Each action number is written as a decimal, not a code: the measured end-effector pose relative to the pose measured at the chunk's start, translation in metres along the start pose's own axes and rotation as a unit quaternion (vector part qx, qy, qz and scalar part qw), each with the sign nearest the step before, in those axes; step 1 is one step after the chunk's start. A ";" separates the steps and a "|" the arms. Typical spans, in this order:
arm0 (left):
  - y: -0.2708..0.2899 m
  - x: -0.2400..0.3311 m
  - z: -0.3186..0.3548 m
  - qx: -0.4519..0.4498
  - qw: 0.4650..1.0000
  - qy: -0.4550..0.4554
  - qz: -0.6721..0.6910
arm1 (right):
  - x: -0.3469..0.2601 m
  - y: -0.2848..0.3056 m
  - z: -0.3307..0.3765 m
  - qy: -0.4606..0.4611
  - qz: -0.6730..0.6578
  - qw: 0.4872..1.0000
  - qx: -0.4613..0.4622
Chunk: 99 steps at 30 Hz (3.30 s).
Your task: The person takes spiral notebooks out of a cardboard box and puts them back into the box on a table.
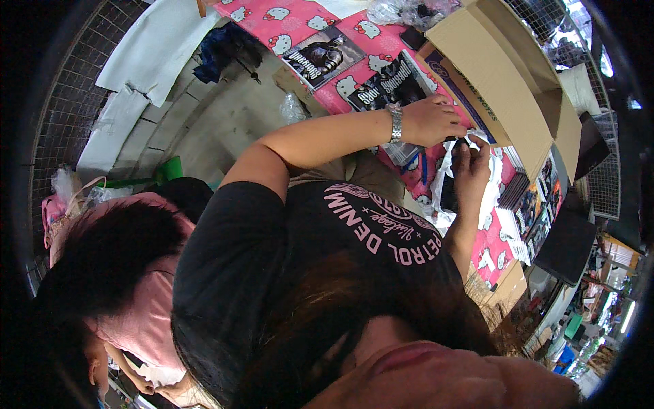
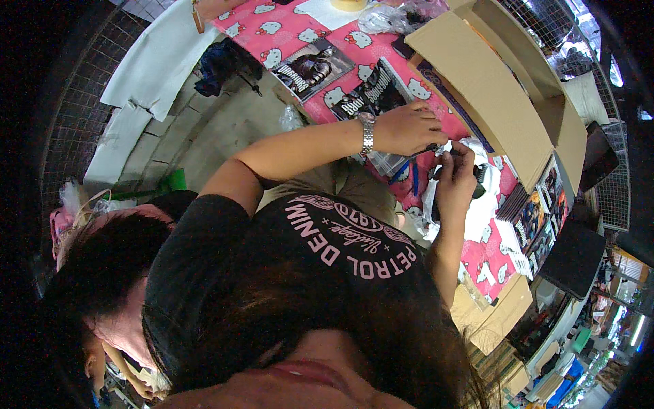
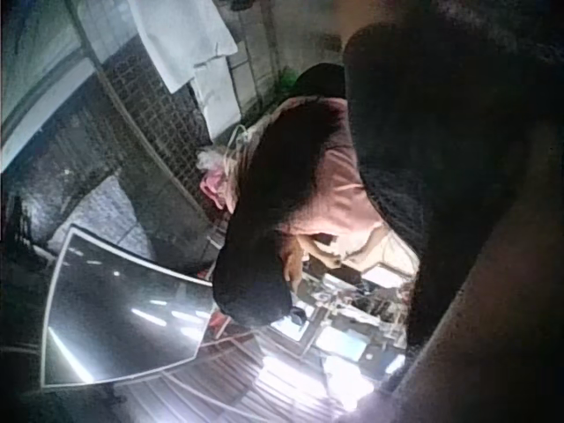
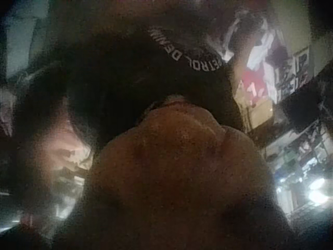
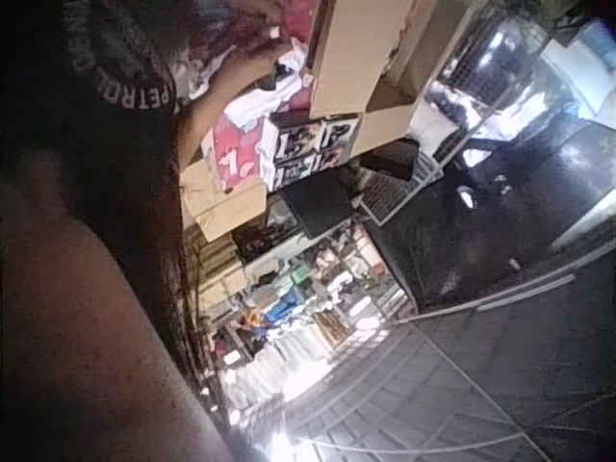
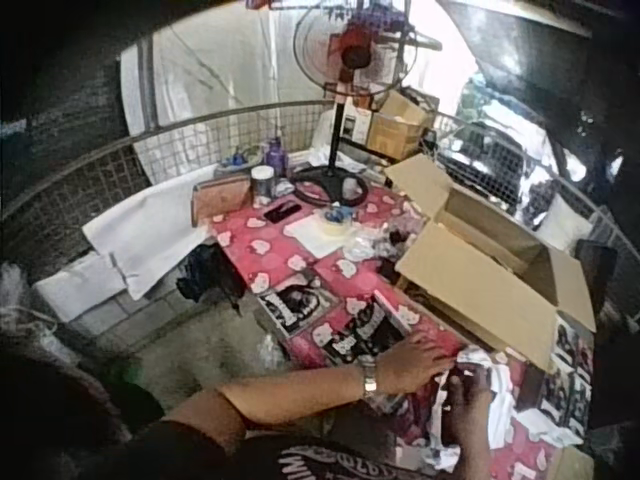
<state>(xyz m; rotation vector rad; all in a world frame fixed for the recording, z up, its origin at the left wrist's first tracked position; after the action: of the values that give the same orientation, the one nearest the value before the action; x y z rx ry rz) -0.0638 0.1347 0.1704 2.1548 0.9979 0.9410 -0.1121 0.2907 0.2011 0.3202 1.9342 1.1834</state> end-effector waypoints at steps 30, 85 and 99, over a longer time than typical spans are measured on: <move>0.022 -0.007 0.021 -0.065 0.992 0.100 0.045 | 0.042 -0.006 -0.050 0.101 -0.360 0.888 -0.269; 0.058 -0.060 0.027 0.014 0.986 0.130 0.100 | 0.000 -0.029 -0.093 0.148 -0.585 0.747 -0.281; 0.069 -0.085 0.028 0.015 0.967 0.150 0.207 | -0.008 -0.048 -0.124 0.205 -0.315 0.873 -0.310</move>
<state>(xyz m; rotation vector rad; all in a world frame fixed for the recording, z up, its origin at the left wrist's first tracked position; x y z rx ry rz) -0.0548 0.0221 0.1746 2.3395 0.7030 1.4937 -0.1918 0.1842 0.1924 -0.9049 1.6521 1.3858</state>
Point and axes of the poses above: each hand's wrist, its own z-axis away from the middle knuckle, its own y-axis out of the back of the hand, x = y × z, the point moved 3 cm from there along -z, towards the middle knuckle, and after that the axes turned 15 degrees about z, right-handed, at the moved point
